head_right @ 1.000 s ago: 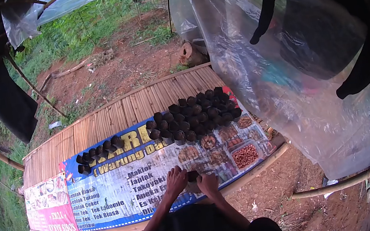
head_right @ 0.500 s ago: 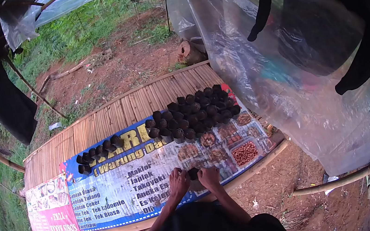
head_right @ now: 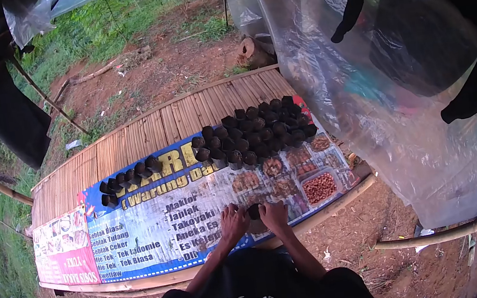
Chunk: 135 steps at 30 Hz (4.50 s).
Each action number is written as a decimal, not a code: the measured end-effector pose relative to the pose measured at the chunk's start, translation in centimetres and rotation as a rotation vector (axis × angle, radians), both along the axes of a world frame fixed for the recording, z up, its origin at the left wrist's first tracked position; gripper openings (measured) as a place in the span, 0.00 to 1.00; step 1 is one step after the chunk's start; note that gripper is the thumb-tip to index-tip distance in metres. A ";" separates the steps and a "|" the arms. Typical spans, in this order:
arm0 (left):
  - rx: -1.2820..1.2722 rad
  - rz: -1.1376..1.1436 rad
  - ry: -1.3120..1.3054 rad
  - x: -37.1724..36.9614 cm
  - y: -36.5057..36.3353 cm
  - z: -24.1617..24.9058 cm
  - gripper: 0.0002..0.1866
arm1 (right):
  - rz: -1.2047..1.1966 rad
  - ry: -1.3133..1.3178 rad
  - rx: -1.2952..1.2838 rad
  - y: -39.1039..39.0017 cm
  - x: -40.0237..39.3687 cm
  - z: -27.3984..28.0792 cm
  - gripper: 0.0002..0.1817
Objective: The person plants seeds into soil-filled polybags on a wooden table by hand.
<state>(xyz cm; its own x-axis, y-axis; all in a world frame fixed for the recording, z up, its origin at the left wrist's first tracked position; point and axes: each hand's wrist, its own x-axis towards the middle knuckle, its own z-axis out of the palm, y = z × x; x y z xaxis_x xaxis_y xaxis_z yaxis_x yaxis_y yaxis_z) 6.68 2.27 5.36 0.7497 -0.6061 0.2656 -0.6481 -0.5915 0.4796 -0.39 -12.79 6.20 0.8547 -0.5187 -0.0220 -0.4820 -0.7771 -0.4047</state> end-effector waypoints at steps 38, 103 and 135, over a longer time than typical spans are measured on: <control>0.003 0.033 0.013 -0.3 0.4 0.9 0.15 | 0.006 -0.094 -0.034 1.8 -0.9 -0.8 0.12; 0.048 0.057 0.034 -0.1 0.3 1.2 0.13 | -0.110 -0.052 -0.005 2.8 -2.1 0.1 0.18; -0.076 0.050 0.001 -0.5 0.3 0.8 0.13 | -0.001 -0.036 -0.086 1.8 -0.3 -1.1 0.13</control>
<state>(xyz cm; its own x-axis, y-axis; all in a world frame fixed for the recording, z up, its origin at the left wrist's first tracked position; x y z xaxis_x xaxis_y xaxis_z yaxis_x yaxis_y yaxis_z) 6.19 2.60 6.12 0.7788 -0.5461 0.3086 -0.6181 -0.5847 0.5253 -0.71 -10.97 5.06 0.8534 -0.5185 0.0536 -0.4693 -0.8090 -0.3538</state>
